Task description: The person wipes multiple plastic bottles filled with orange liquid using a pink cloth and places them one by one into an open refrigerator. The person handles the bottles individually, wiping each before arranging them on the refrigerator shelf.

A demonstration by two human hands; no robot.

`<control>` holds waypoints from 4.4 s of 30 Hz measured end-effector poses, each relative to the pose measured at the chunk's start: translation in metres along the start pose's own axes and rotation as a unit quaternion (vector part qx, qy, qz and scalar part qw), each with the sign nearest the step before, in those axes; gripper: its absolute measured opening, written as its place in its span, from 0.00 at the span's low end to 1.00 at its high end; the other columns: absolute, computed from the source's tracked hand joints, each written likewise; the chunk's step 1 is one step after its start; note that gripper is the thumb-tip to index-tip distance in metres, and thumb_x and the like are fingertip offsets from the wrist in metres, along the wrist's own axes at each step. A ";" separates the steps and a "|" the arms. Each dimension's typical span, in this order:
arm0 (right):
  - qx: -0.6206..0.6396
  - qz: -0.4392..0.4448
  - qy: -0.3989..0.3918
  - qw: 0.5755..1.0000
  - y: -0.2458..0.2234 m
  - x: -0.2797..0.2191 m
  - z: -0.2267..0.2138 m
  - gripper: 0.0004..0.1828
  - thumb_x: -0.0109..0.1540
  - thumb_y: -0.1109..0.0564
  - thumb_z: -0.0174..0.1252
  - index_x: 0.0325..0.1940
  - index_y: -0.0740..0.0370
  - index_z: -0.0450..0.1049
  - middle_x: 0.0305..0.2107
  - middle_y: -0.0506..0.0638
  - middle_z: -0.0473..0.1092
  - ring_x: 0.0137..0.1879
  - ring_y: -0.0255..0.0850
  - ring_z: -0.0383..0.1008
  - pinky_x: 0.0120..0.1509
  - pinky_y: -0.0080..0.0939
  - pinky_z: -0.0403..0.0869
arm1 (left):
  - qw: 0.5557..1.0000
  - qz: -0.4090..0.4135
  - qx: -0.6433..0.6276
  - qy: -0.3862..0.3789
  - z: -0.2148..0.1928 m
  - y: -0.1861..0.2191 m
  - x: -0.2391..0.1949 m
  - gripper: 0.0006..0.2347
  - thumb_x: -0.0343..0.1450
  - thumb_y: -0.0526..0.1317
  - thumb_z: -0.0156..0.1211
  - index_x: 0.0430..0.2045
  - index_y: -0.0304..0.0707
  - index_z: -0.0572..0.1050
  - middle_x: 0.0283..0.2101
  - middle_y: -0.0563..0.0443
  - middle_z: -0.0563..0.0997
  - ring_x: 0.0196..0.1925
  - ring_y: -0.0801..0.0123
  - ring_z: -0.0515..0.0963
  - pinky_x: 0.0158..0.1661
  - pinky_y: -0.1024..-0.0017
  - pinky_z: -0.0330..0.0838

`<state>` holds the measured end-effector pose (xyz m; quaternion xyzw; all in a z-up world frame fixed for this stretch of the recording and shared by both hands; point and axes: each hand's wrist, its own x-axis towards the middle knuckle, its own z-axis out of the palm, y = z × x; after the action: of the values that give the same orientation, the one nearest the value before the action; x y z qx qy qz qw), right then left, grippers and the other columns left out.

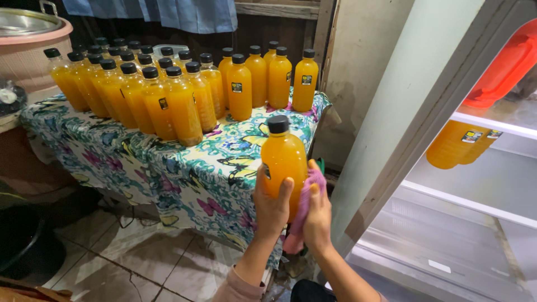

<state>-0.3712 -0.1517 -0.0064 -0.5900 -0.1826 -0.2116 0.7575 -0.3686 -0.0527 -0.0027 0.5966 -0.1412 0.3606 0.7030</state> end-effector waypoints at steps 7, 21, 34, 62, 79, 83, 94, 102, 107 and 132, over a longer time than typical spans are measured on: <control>0.369 0.317 0.058 0.872 0.026 -0.006 -0.006 0.32 0.73 0.44 0.44 0.75 0.67 0.57 0.66 0.56 0.61 0.67 0.45 0.61 0.74 0.46 0.60 | 0.994 0.094 0.044 0.045 0.010 -0.010 -0.001 0.28 0.71 0.44 0.67 0.62 0.28 0.63 0.51 0.41 0.79 0.52 0.62 0.80 0.52 0.65 0.75; 0.115 0.019 -0.327 0.938 -0.088 0.084 -0.040 0.57 0.58 0.41 0.72 0.80 0.63 0.48 0.60 0.61 0.70 0.62 0.50 0.74 0.72 0.52 0.69 | 0.939 -0.095 -0.196 -0.267 -0.007 -0.055 -0.036 0.33 0.77 0.58 0.52 0.70 0.29 0.58 0.65 0.48 0.70 0.65 0.69 0.70 0.64 0.71 0.66; -0.061 -0.007 -0.062 0.996 -0.078 0.064 -0.066 0.22 0.63 0.58 0.64 0.59 0.66 0.70 0.38 0.53 0.76 0.44 0.36 0.75 0.50 0.39 0.74 | 0.965 -0.027 0.001 -0.261 0.013 0.003 -0.031 0.45 0.64 0.66 0.65 0.67 0.32 0.57 0.58 0.46 0.76 0.60 0.67 0.77 0.58 0.71 0.70; -0.049 -0.048 0.009 0.998 -0.082 -0.031 -0.222 0.55 0.53 0.62 0.70 0.78 0.63 0.47 0.61 0.58 0.62 0.67 0.47 0.67 0.69 0.47 0.70 | 0.902 -0.045 -0.216 -0.371 0.165 -0.005 -0.058 0.37 0.74 0.63 0.57 0.70 0.30 0.62 0.71 0.41 0.59 0.75 0.55 0.61 0.73 0.61 0.55; -0.216 -0.263 0.405 0.849 -0.015 0.100 -0.332 0.49 0.56 0.63 0.75 0.75 0.63 0.53 0.63 0.56 0.60 0.68 0.45 0.64 0.74 0.46 0.66 | 0.924 -0.002 0.063 -0.377 0.329 -0.115 -0.034 0.23 0.77 0.54 0.48 0.59 0.37 0.73 0.55 0.39 0.80 0.60 0.50 0.76 0.65 0.58 0.59; -0.235 -0.240 0.459 0.823 -0.002 0.118 -0.348 0.49 0.56 0.60 0.76 0.74 0.64 0.53 0.62 0.57 0.61 0.67 0.47 0.65 0.73 0.47 0.66 | 0.910 0.013 0.121 -0.397 0.341 -0.136 -0.035 0.23 0.76 0.54 0.48 0.57 0.37 0.75 0.53 0.38 0.81 0.58 0.49 0.77 0.67 0.49 0.52; -0.374 -0.200 0.432 0.796 0.008 0.166 -0.395 0.54 0.51 0.58 0.80 0.73 0.65 0.53 0.62 0.62 0.64 0.69 0.53 0.65 0.74 0.49 0.64 | 0.837 0.023 0.307 -0.453 0.361 -0.139 -0.028 0.22 0.74 0.56 0.46 0.60 0.52 0.72 0.50 0.48 0.82 0.56 0.54 0.75 0.58 0.53 0.60; -0.462 -0.163 0.356 0.795 0.014 0.179 -0.432 0.57 0.51 0.57 0.81 0.74 0.64 0.51 0.62 0.66 0.64 0.66 0.56 0.67 0.71 0.50 0.67 | 0.830 0.051 0.332 -0.446 0.383 -0.142 -0.023 0.23 0.74 0.54 0.49 0.63 0.51 0.70 0.54 0.39 0.77 0.62 0.45 0.68 0.57 0.42 0.56; -0.419 -0.083 0.307 0.851 0.013 0.164 -0.438 0.52 0.53 0.58 0.76 0.75 0.61 0.53 0.55 0.62 0.72 0.59 0.50 0.76 0.63 0.45 0.75 | 0.822 0.063 0.342 -0.451 0.378 -0.143 -0.030 0.25 0.73 0.55 0.51 0.65 0.51 0.68 0.57 0.34 0.73 0.65 0.45 0.64 0.59 0.45 0.55; -0.446 -0.056 0.227 0.864 0.016 0.163 -0.420 0.47 0.55 0.56 0.73 0.71 0.66 0.53 0.49 0.65 0.76 0.54 0.52 0.80 0.58 0.45 0.77 | 0.946 0.039 0.250 -0.201 0.376 -0.168 -0.032 0.25 0.69 0.45 0.65 0.61 0.40 0.70 0.62 0.34 0.68 0.67 0.41 0.65 0.65 0.47 0.62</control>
<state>-0.2139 -0.5731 -0.0328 -0.7890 0.0752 -0.4409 0.4212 -0.1906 -0.4218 -0.0535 0.8076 -0.2077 0.2837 0.4734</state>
